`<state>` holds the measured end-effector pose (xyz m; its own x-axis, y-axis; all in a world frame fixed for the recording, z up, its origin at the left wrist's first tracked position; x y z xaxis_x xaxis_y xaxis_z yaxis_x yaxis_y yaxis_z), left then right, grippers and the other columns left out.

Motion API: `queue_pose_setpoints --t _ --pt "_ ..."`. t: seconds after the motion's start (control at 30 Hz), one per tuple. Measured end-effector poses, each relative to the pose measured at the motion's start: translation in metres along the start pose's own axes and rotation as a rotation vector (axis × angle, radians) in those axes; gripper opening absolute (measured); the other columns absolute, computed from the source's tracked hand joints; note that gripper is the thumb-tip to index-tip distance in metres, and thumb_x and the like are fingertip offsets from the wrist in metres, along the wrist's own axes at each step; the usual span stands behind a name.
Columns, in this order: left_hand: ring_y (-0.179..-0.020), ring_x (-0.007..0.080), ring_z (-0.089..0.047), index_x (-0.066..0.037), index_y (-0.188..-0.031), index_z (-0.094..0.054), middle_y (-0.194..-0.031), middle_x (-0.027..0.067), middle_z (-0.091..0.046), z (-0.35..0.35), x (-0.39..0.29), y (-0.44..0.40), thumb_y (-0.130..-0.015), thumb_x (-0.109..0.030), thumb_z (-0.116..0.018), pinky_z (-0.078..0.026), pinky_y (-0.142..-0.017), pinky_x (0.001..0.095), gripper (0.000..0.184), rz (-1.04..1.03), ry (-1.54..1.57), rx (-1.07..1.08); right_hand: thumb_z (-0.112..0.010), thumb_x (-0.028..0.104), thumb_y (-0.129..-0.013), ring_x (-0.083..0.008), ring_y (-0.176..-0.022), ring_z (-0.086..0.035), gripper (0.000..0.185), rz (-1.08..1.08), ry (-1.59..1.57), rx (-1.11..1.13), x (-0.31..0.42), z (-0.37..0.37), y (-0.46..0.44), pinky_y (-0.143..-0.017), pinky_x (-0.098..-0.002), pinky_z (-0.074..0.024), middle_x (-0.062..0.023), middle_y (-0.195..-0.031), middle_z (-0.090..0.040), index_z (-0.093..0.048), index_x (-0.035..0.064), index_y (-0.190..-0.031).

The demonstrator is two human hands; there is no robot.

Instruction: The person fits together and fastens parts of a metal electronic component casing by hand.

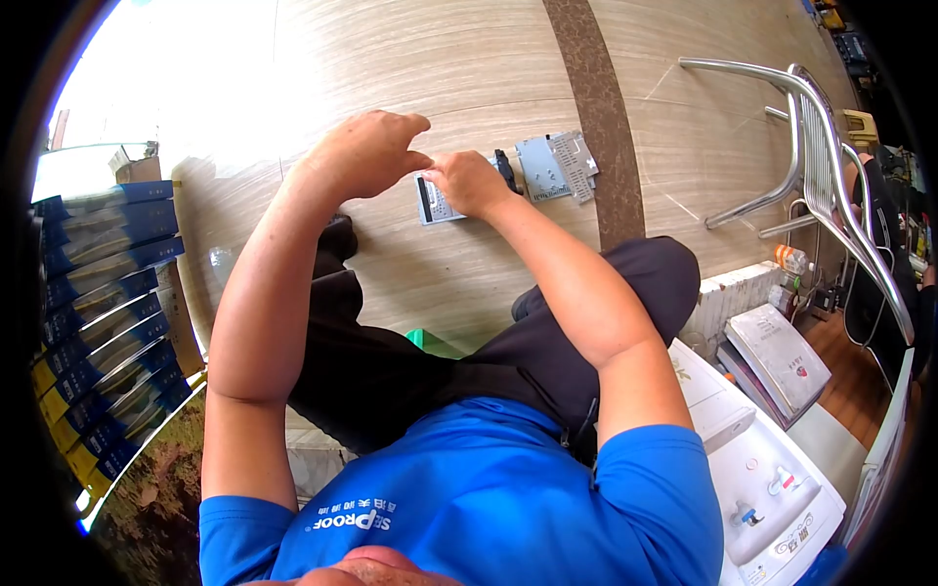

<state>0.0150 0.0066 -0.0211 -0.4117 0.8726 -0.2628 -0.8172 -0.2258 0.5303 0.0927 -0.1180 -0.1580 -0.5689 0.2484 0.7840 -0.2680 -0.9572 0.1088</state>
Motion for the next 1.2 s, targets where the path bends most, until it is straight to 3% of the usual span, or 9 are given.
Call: queue_pose_setpoints --t 0.23,0.4,0.73,0.9,1.1,1.2 --pt "-0.116 0.0333 -0.061 -0.006 -0.131 -0.059 -0.118 0.0173 -0.068 0.001 0.000 0.002 -0.093 -0.034 -0.065 -0.049 -0.098 0.0439 0.048 0.008 0.011 -0.003 -0.063 0.025 -0.092 -0.0406 -0.084 -0.066 0.025 -0.134 0.080 -0.014 -0.001 0.005 0.000 -0.076 -0.0481 -0.0512 -0.0230 -0.085 -0.068 -0.069 0.0010 -0.093" --pt "-0.116 0.0335 -0.061 -0.006 -0.131 -0.058 -0.118 0.0172 -0.068 0.002 -0.001 0.002 -0.092 -0.033 -0.066 -0.049 -0.098 0.0438 0.048 0.004 0.006 0.007 -0.061 0.023 -0.093 -0.0406 -0.085 -0.066 0.025 0.007 0.040 0.008 0.000 0.002 0.000 -0.076 -0.0486 -0.0507 -0.0230 -0.084 -0.068 -0.069 0.0000 -0.089" --pt "-0.117 0.0337 -0.060 -0.005 -0.131 -0.058 -0.119 0.0174 -0.068 0.001 -0.001 0.000 -0.092 -0.034 -0.066 -0.048 -0.099 0.0439 0.049 -0.001 0.001 0.002 -0.059 0.021 -0.094 -0.0411 -0.083 -0.066 0.024 -0.041 -0.011 0.054 0.005 0.003 0.001 -0.076 -0.0488 -0.0507 -0.0244 -0.083 -0.068 -0.069 -0.0001 -0.091" --pt "-0.116 0.0342 -0.061 -0.005 -0.130 -0.059 -0.118 0.0179 -0.068 0.000 0.000 0.000 -0.092 -0.034 -0.066 -0.049 -0.098 0.0441 0.048 -0.008 0.005 -0.008 -0.062 0.020 -0.091 -0.0409 -0.084 -0.066 0.022 -0.051 0.069 -0.079 -0.008 -0.003 0.001 -0.078 -0.0481 -0.0517 -0.0237 -0.085 -0.069 -0.070 0.0003 -0.097" --pt "-0.116 0.0344 -0.061 -0.005 -0.130 -0.059 -0.118 0.0182 -0.068 0.001 0.000 0.001 -0.093 -0.033 -0.065 -0.049 -0.098 0.0443 0.047 -0.008 0.005 -0.003 -0.062 0.020 -0.091 -0.0404 -0.085 -0.066 0.021 0.081 0.039 -0.037 -0.010 -0.005 0.000 -0.078 -0.0475 -0.0519 -0.0222 -0.085 -0.069 -0.071 0.0026 -0.098" --pt "-0.116 0.0347 -0.061 -0.005 -0.131 -0.058 -0.118 0.0183 -0.068 0.002 -0.001 0.002 -0.093 -0.032 -0.066 -0.049 -0.098 0.0444 0.047 -0.002 0.007 -0.006 -0.061 0.021 -0.092 -0.0407 -0.084 -0.066 0.021 0.021 -0.025 0.015 -0.001 -0.002 0.002 -0.077 -0.0479 -0.0516 -0.0216 -0.084 -0.069 -0.071 0.0033 -0.098"
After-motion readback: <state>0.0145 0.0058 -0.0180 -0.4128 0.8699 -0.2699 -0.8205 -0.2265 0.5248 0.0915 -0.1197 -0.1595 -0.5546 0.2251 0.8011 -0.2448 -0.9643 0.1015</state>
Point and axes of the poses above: each hand's wrist, its own y-axis away from the middle knuckle, its own z-axis out of the back of the hand, x = y × z, the point moved 2 cm from there along -y, towards the middle knuckle
